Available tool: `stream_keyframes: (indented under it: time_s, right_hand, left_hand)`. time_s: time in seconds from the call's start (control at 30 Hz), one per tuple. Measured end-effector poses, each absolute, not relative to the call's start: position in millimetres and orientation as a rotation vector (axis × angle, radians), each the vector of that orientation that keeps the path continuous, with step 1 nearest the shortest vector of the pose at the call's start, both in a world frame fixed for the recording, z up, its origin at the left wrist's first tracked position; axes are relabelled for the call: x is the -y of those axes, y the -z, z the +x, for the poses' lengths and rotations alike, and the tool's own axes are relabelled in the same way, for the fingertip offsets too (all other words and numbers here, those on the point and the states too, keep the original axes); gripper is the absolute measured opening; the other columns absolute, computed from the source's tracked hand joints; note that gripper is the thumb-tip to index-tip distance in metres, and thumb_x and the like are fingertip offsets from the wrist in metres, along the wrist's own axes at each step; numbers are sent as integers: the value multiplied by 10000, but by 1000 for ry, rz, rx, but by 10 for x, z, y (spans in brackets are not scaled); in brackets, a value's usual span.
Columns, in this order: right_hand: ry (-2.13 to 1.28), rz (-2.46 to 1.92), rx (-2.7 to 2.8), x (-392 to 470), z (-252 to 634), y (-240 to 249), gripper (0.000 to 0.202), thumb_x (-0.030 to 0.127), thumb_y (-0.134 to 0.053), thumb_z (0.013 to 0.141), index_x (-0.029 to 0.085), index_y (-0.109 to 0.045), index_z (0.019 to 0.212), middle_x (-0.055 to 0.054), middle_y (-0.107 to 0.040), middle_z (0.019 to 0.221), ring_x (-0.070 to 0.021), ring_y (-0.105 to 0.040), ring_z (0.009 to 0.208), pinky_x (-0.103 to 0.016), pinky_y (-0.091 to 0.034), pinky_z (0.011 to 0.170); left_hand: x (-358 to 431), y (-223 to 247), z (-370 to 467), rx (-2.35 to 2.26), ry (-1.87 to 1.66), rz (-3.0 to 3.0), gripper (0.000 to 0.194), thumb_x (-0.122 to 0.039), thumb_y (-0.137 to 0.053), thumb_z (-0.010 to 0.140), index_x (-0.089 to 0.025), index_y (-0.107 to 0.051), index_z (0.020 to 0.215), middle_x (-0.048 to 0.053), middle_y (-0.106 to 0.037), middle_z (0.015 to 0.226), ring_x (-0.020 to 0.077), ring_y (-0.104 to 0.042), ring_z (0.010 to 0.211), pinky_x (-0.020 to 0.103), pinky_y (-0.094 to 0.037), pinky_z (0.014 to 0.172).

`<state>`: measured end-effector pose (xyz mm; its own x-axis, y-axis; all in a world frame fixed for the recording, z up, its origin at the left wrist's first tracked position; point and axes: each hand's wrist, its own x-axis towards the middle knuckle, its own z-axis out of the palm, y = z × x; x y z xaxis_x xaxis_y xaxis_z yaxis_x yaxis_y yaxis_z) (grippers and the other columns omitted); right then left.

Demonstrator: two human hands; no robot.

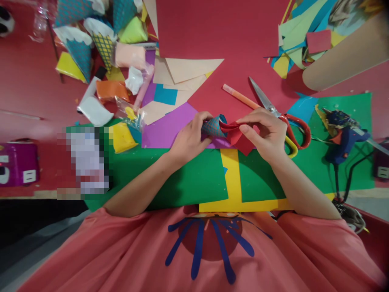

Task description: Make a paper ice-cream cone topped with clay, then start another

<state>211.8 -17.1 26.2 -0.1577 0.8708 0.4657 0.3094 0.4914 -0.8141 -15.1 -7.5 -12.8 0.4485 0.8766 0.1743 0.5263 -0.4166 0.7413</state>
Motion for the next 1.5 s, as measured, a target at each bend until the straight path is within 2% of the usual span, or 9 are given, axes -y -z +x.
stream_keyframes:
  time_s: [0.37,0.7,0.9,1.03,1.13,1.23,1.4,1.5]
  right_hand:
    - [-712,-1056,1742,181,2121,-282,76,321,-679,891,313,-735,941,29,-730,810,-140,-664,730,-315,-567,705]
    - [-778,-1020,1735,204,2129,-269,140,313,-675,891,282,-726,1018,9,-724,860,-137,-632,712,-302,-549,652]
    - [-838,-986,1683,227,2146,-240,256,261,-614,926,331,-651,1170,1,-692,979,-150,-660,834,-317,-584,734]
    - [-630,-942,1756,201,2151,-262,356,238,-664,866,377,-627,1191,-21,-634,1054,-188,-636,976,-349,-592,788]
    - [-472,-912,1906,196,2159,-295,308,252,-690,833,382,-646,1108,-20,-570,1287,-236,-588,1195,-418,-578,913]
    - [-488,-976,2014,221,2164,-313,192,285,-695,847,358,-671,1023,-1,-522,1412,-254,-540,1291,-430,-559,975]
    - [-576,-1128,2007,240,2153,-301,67,396,-669,870,358,-680,924,25,-586,1354,-264,-545,1284,-455,-561,995]
    - [-541,-1027,1987,228,2137,-298,55,347,-636,897,356,-663,945,30,-581,1352,-238,-560,1282,-438,-562,993]
  left_hand:
    - [90,131,-141,-1175,-813,2148,436,-236,-626,818,-242,-437,1211,69,-636,1148,235,-681,988,353,-565,766]
    - [72,141,-153,-1141,-828,2050,494,-154,-649,770,-232,-445,1214,51,-634,1158,211,-671,1047,347,-558,857]
    - [66,133,-129,-1110,-872,1938,491,-192,-665,789,-253,-420,1210,50,-627,1136,214,-681,1027,350,-574,833]
    - [70,134,-114,-1122,-866,1898,485,-220,-673,794,-247,-408,1199,49,-633,1103,200,-687,976,331,-572,796]
    - [79,135,-109,-1144,-836,1926,489,-220,-670,794,-228,-412,1210,58,-632,1121,188,-682,977,310,-561,798]
    - [91,127,-105,-1151,-822,1960,484,-196,-642,797,-214,-412,1223,67,-622,1159,184,-674,1015,307,-549,845]
    - [105,106,-104,-1085,-788,1954,477,-199,-643,797,-214,-417,1217,68,-628,1153,192,-670,1043,330,-539,898]
    - [114,100,-97,-1065,-772,1960,490,-169,-631,781,-208,-410,1217,73,-632,1155,191,-674,1030,317,-551,853]
